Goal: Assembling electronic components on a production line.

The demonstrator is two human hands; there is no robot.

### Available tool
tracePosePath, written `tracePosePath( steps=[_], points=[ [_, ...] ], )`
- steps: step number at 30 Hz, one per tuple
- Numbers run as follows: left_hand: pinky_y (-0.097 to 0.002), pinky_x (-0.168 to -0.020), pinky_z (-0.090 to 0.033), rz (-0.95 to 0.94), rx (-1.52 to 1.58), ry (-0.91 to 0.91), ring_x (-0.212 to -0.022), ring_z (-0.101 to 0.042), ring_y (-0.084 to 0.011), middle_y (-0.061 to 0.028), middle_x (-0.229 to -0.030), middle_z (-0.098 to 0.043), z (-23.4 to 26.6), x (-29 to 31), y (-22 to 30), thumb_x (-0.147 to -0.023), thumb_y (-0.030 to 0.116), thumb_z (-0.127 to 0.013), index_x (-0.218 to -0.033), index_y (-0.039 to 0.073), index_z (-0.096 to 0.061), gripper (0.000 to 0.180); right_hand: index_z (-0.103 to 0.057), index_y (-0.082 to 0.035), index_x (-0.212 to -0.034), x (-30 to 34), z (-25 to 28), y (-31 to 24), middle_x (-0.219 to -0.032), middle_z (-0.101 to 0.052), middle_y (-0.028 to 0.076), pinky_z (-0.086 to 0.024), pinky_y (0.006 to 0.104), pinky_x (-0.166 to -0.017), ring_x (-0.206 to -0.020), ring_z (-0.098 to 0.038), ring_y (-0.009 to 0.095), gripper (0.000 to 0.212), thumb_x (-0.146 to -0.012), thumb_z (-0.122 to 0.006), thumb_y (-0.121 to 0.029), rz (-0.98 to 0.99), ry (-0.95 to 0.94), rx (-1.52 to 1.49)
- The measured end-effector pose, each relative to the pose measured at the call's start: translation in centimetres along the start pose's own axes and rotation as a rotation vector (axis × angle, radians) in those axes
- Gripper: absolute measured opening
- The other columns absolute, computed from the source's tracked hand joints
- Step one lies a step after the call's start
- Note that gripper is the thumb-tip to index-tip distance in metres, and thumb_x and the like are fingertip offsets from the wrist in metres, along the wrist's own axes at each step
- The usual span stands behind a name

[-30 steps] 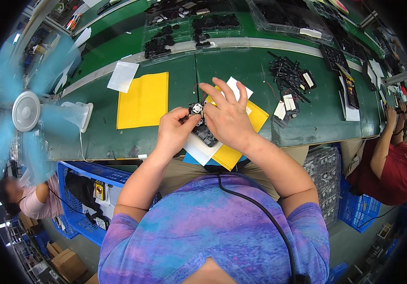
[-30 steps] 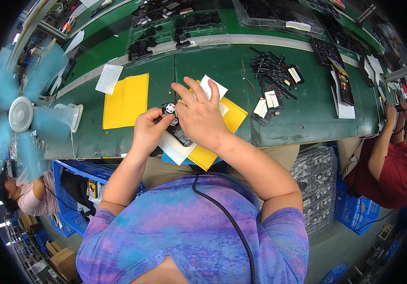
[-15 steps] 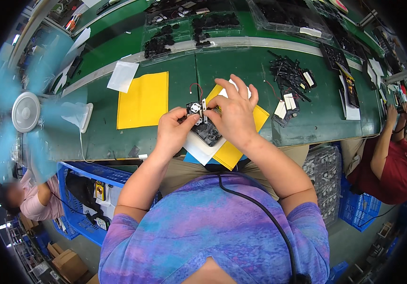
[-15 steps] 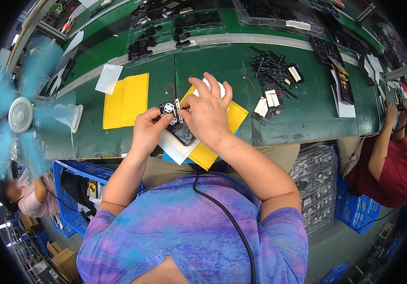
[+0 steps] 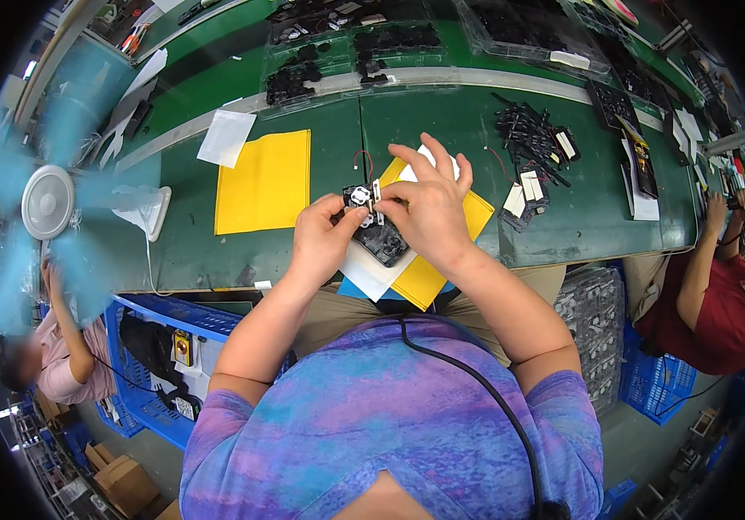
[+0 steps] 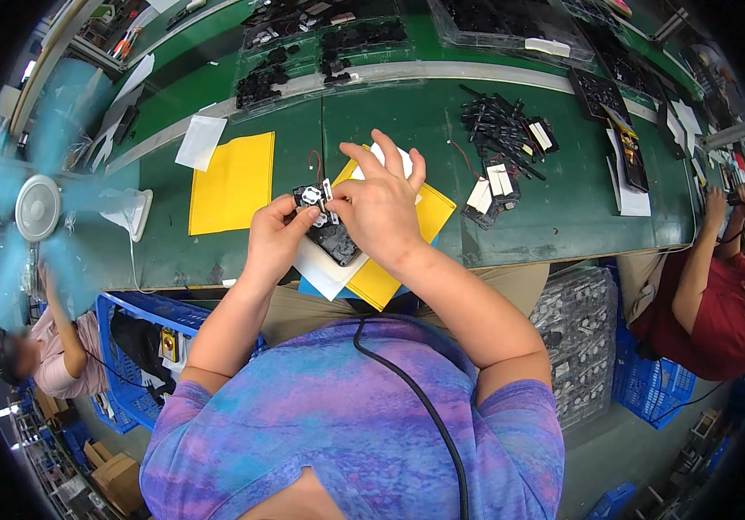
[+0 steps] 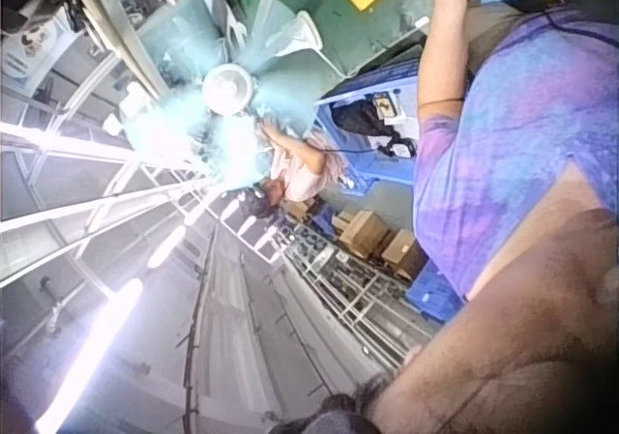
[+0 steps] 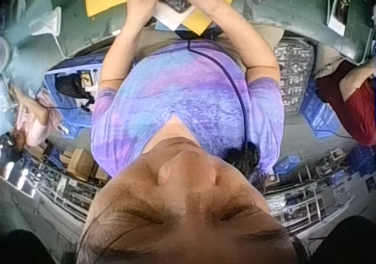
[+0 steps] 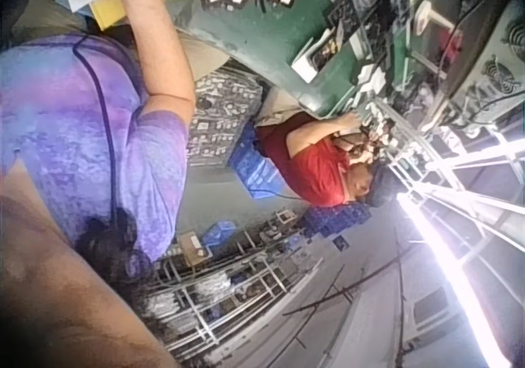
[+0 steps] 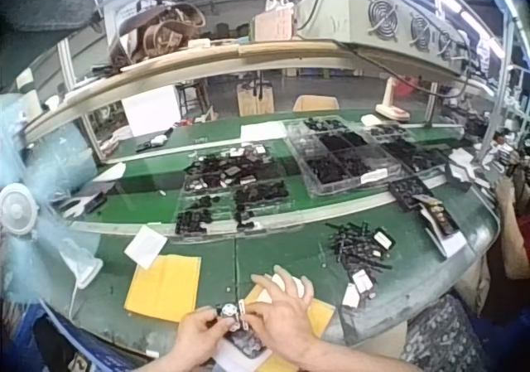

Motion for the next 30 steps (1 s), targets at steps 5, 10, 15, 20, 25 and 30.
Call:
tracePosePath(
  steps=[5, 10, 15, 20, 25, 30],
  points=[
    [-0.0298, -0.061, -0.043, 0.006, -0.009, 0.029, -0.067, -0.054, -0.0121, -0.0053, -0.076, -0.059, -0.05, 0.15, -0.10, -0.091, 0.012, -0.073, -0.092, -0.003, -0.071, 0.015, -0.080, -0.014, -0.076, -0.11, -0.28, 0.03, -0.134, -0.061, 0.005, -0.016, 0.0667, -0.113, -0.142, -0.038, 0.035, 0.006, -0.071, -0.082, -0.015, 0.004, 0.000, -0.005],
    [-0.0301, -0.060, -0.043, -0.009, -0.069, 0.022, -0.066, -0.055, -0.0131, -0.0060, -0.076, -0.061, 0.00, 0.16, 0.05, -0.090, 0.011, -0.073, -0.091, -0.003, -0.072, 0.014, -0.079, -0.014, -0.075, -0.26, -0.07, 0.02, -0.133, -0.062, 0.006, -0.016, 0.0669, -0.113, -0.141, -0.039, 0.035, 0.006, -0.071, -0.083, -0.015, 0.008, -0.010, -0.009],
    [-0.0300, -0.060, -0.044, -0.019, -0.043, 0.039, -0.066, -0.055, -0.0131, -0.0058, -0.076, -0.060, -0.15, 0.18, -0.03, -0.090, 0.011, -0.073, -0.091, -0.003, -0.072, 0.014, -0.079, -0.014, -0.075, -0.18, -0.17, 0.21, -0.132, -0.064, 0.005, -0.017, 0.0666, -0.113, -0.141, -0.040, 0.035, 0.006, -0.071, -0.083, -0.016, 0.020, 0.004, -0.034],
    [-0.0293, -0.060, -0.043, -0.008, -0.010, 0.052, -0.066, -0.055, -0.0125, -0.0054, -0.076, -0.060, -0.30, 0.32, -0.09, -0.090, 0.011, -0.073, -0.091, -0.002, -0.072, 0.013, -0.080, -0.014, -0.075, -0.12, -0.28, 0.23, -0.131, -0.065, 0.004, -0.016, 0.0655, -0.114, -0.140, -0.041, 0.035, 0.005, -0.071, -0.083, -0.015, -0.001, -0.003, -0.033],
    [-0.0290, -0.059, -0.043, -0.057, -0.023, 0.062, -0.065, -0.054, -0.0122, -0.0052, -0.075, -0.059, -0.28, 0.36, -0.22, -0.090, 0.010, -0.073, -0.091, -0.002, -0.072, 0.013, -0.080, -0.014, -0.074, -0.31, -0.20, 0.22, -0.131, -0.065, 0.004, -0.015, 0.0646, -0.115, -0.141, -0.041, 0.034, 0.004, -0.071, -0.082, -0.016, -0.009, -0.019, -0.032],
    [-0.0301, -0.058, -0.041, -0.097, -0.053, 0.062, -0.064, -0.051, -0.0128, -0.0054, -0.073, -0.056, -0.31, 0.31, 0.14, -0.089, 0.010, -0.073, -0.089, -0.002, -0.071, 0.013, -0.080, -0.015, -0.074, -0.24, -0.25, 0.17, -0.132, -0.064, 0.004, -0.016, 0.0642, -0.115, -0.141, -0.040, 0.034, 0.004, -0.071, -0.083, -0.015, -0.006, -0.015, -0.017]
  ],
)
Point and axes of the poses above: each hand's wrist, its own x-axis away from the middle knuckle, its own z-axis out of the back of the hand, y = z × x, the point moved 2 cm from there along -x, towards the middle knuckle
